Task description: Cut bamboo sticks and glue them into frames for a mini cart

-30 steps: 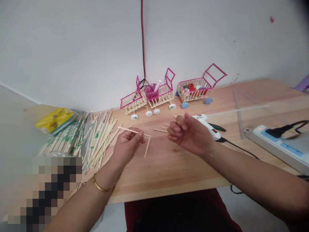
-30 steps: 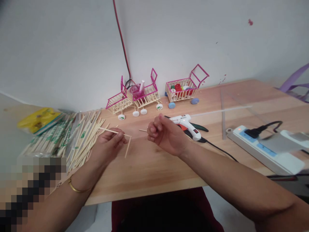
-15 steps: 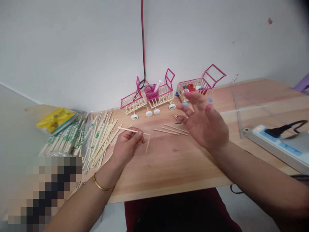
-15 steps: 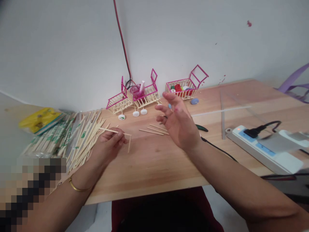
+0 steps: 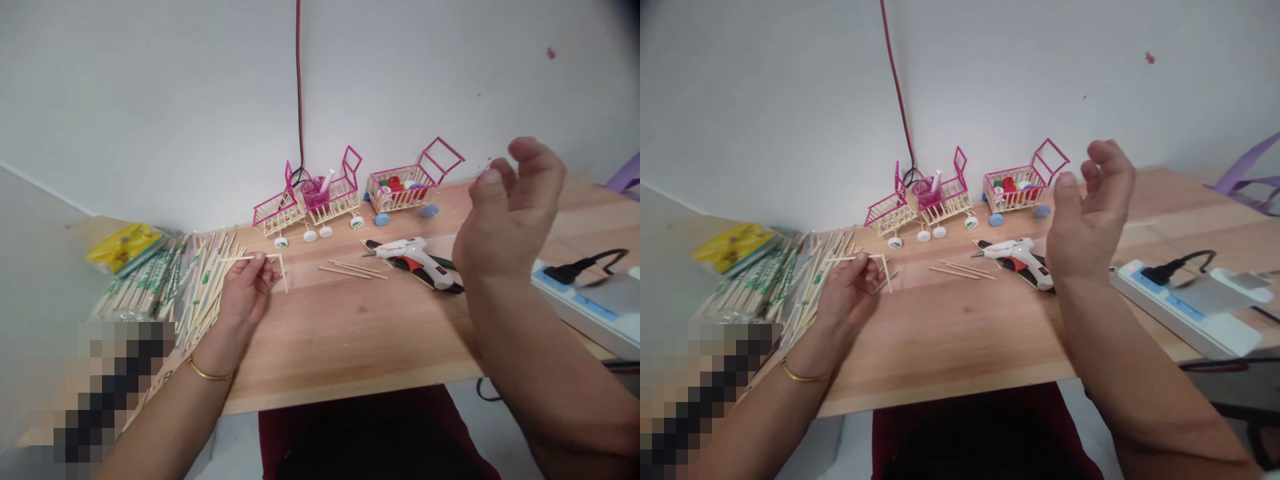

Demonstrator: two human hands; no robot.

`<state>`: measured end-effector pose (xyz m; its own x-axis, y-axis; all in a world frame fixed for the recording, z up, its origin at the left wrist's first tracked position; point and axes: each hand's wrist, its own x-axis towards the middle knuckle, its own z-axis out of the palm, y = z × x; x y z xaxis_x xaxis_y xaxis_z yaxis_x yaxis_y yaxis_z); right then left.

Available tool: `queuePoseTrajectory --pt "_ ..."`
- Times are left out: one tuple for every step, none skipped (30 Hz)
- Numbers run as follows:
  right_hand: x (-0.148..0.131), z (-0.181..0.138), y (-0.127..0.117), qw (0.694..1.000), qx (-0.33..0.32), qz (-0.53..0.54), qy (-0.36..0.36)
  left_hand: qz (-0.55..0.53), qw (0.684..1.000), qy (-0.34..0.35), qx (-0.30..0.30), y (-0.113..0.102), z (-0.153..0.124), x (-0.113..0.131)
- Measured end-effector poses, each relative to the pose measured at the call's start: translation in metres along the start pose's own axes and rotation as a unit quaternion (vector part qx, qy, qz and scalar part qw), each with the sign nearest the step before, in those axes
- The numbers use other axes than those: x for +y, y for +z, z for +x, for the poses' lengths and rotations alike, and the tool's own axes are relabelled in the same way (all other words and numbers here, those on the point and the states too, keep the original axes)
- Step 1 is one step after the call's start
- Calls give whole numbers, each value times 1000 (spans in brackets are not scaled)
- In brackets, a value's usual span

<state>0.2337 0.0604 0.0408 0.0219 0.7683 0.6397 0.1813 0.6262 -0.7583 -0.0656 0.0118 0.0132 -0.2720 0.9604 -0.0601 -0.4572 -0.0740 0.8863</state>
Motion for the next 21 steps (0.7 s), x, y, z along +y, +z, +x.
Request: queuePoseTrajectory --pt "-2 0 2 1000 -5 3 5 1 1000 2 -2 0 0 0" --pt "-4 0 5 1000 -10 5 10 2 1000 4 -3 0 0 -1" --pt "-6 -1 9 1000 -17 7 16 3 1000 4 -4 -1 0 -2" --pt "-8 -3 13 999 -24 9 20 6 1000 4 -7 0 0 -4" --pt "-9 -7 18 999 -30 10 22 8 1000 3 -12 0 -1 -6" --pt "-11 -11 23 999 -34 11 21 12 1000 3 -21 1 -2 -8" --pt "-12 -16 28 999 -39 9 17 17 999 5 -31 2 -3 -10" --pt "-12 -21 34 999 -41 5 6 23 999 7 -42 4 -5 -12" --pt "-12 -27 39 999 -50 -4 -10 31 998 13 -53 6 -7 -14" --pt "-12 -32 44 996 -86 -20 -25 39 997 21 -63 8 -9 -16" --pt "-12 -37 49 991 -126 -34 -40 49 996 30 -72 10 -11 -17" --pt "-11 -42 54 986 -155 -44 -48 61 994 40 -80 12 -13 -19" --pt "-10 -46 58 981 -181 -51 -49 76 992 49 -87 13 -15 -20" --pt "-9 -49 62 978 -198 -54 -44 94 989 57 -95 14 -16 -21" --pt "-8 -51 65 975 -211 -53 -37 113 986 64 -103 14 -18 -22" --pt "-7 -52 67 974 -220 -50 -29 132 982 70 -112 13 -19 -22" --pt "-5 -54 68 973 -226 -44 -22 148 979 75 -122 13 -21 -23" --pt "-4 -54 70 972 -232 -38 -15 161 975 81 -132 12 -22 -23" --pt "-3 -55 70 970 -239 -32 -10 172 971 87 -141 11 -23 -23" --pt "-2 -55 71 968 -249 -26 -3 182 967 91 -150 11 -24 -23" --pt "-1 -56 72 965 -260 -19 4 192 964 94 -159 10 -25 -23"
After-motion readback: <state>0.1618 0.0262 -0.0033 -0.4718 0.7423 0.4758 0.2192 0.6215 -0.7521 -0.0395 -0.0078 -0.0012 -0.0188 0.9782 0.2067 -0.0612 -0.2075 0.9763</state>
